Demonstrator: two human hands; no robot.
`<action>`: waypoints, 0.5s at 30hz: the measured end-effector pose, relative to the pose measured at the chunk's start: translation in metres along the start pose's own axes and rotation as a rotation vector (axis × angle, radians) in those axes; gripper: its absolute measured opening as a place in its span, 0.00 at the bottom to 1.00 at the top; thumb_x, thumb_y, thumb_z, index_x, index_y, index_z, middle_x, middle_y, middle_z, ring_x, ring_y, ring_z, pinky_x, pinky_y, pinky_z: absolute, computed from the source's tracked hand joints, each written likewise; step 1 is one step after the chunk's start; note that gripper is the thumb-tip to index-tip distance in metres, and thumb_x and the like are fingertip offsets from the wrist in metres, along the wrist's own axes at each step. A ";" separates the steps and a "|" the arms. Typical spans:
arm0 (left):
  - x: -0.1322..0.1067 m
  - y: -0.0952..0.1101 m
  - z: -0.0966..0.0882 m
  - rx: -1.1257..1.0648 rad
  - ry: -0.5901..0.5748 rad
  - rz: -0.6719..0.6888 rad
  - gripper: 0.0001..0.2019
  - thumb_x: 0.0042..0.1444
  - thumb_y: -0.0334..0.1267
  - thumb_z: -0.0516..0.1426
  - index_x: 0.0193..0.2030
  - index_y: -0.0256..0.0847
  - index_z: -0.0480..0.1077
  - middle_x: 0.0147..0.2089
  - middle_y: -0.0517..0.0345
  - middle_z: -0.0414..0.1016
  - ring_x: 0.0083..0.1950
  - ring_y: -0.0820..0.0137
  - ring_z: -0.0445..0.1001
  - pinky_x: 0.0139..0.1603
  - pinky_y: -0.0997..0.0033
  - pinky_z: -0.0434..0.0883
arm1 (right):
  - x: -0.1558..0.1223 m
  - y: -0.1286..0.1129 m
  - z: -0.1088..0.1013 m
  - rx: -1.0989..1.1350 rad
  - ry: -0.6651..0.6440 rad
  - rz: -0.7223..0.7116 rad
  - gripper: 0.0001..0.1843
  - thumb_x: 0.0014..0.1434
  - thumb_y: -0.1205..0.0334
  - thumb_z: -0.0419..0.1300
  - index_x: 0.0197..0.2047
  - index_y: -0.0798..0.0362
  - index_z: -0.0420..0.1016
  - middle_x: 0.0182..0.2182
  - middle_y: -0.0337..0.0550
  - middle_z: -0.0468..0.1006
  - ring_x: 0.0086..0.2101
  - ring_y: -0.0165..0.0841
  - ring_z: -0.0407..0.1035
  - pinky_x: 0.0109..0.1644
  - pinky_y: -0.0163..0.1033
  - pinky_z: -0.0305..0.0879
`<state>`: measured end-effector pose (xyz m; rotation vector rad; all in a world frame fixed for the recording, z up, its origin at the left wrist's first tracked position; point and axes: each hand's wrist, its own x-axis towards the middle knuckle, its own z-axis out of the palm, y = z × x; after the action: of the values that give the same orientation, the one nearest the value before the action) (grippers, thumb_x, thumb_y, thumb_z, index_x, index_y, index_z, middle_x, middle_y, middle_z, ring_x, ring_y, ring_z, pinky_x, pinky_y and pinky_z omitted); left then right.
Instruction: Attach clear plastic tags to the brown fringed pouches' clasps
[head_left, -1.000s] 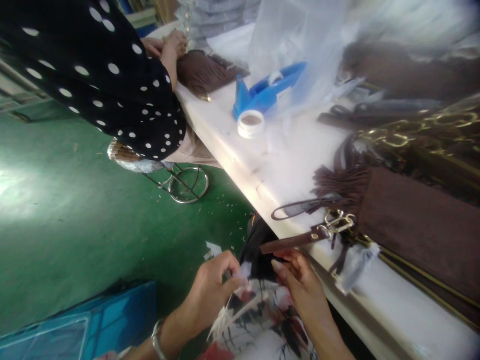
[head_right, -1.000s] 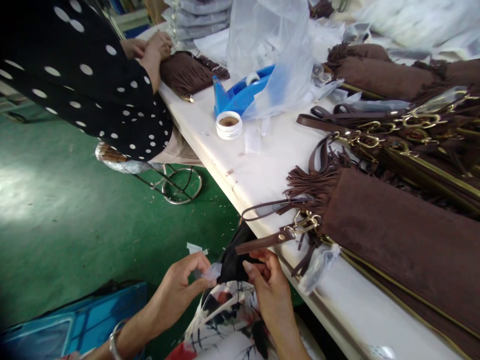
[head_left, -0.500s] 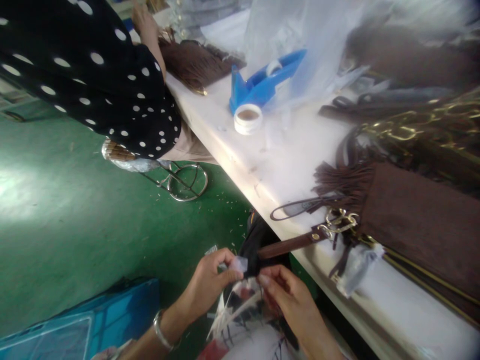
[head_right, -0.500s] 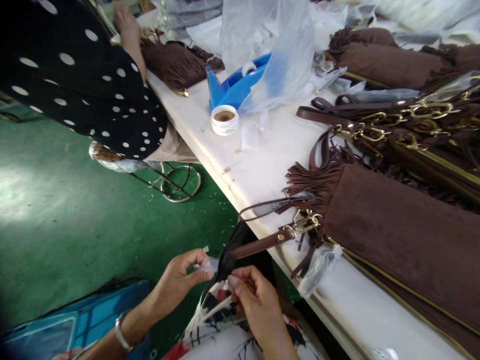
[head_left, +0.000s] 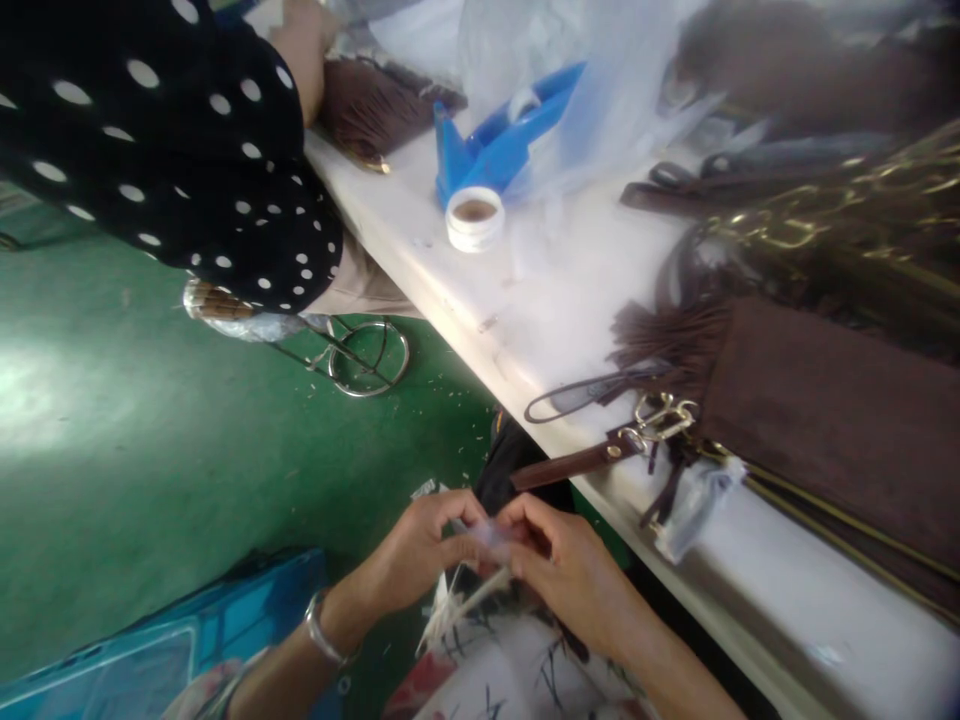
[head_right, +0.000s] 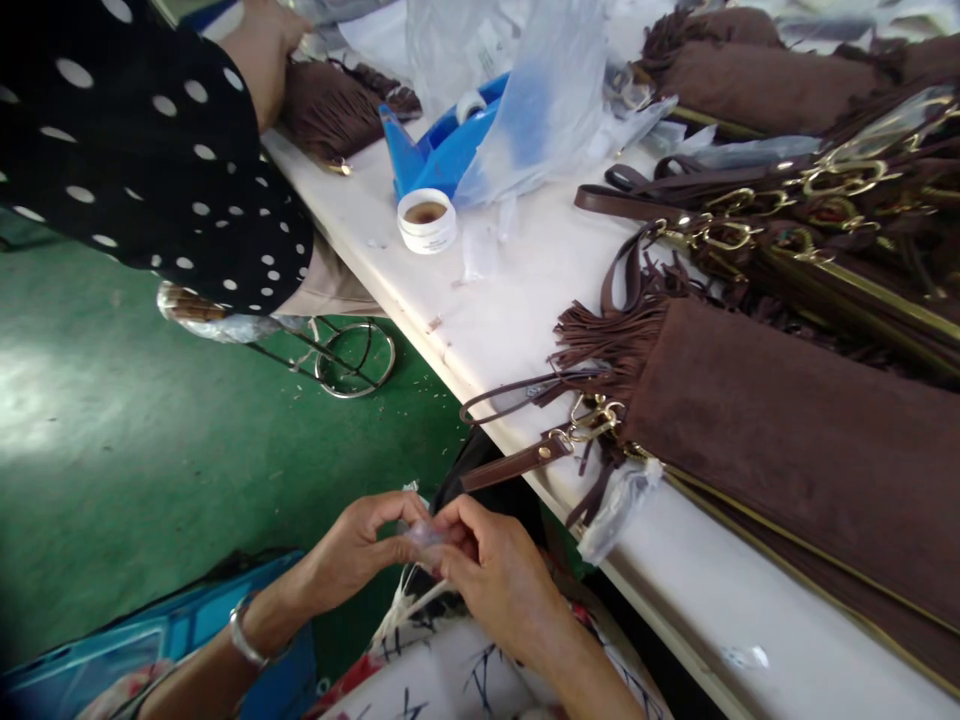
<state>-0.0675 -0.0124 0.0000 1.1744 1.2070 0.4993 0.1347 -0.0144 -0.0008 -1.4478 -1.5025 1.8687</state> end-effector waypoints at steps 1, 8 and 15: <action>0.000 -0.001 0.000 -0.020 0.002 -0.001 0.08 0.55 0.38 0.65 0.31 0.37 0.74 0.32 0.58 0.77 0.36 0.68 0.72 0.40 0.73 0.65 | -0.001 0.001 0.000 -0.024 0.023 -0.014 0.02 0.60 0.61 0.62 0.36 0.49 0.74 0.27 0.32 0.77 0.28 0.29 0.69 0.29 0.31 0.58; 0.003 -0.010 0.006 -0.229 -0.030 -0.102 0.06 0.54 0.35 0.64 0.32 0.36 0.74 0.30 0.58 0.76 0.33 0.69 0.73 0.38 0.73 0.67 | -0.008 -0.003 -0.001 -0.179 0.115 -0.254 0.08 0.64 0.66 0.57 0.33 0.49 0.74 0.31 0.35 0.73 0.32 0.29 0.69 0.37 0.33 0.60; 0.006 -0.009 0.005 -0.174 -0.050 -0.078 0.04 0.54 0.34 0.63 0.32 0.35 0.74 0.31 0.57 0.78 0.34 0.67 0.74 0.39 0.72 0.67 | -0.013 0.017 -0.009 -0.135 0.108 -0.148 0.08 0.65 0.66 0.55 0.33 0.50 0.72 0.29 0.34 0.71 0.31 0.28 0.67 0.36 0.33 0.60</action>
<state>-0.0638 -0.0130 -0.0112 0.9828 1.1385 0.5024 0.1527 -0.0262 -0.0083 -1.4283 -1.6622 1.6050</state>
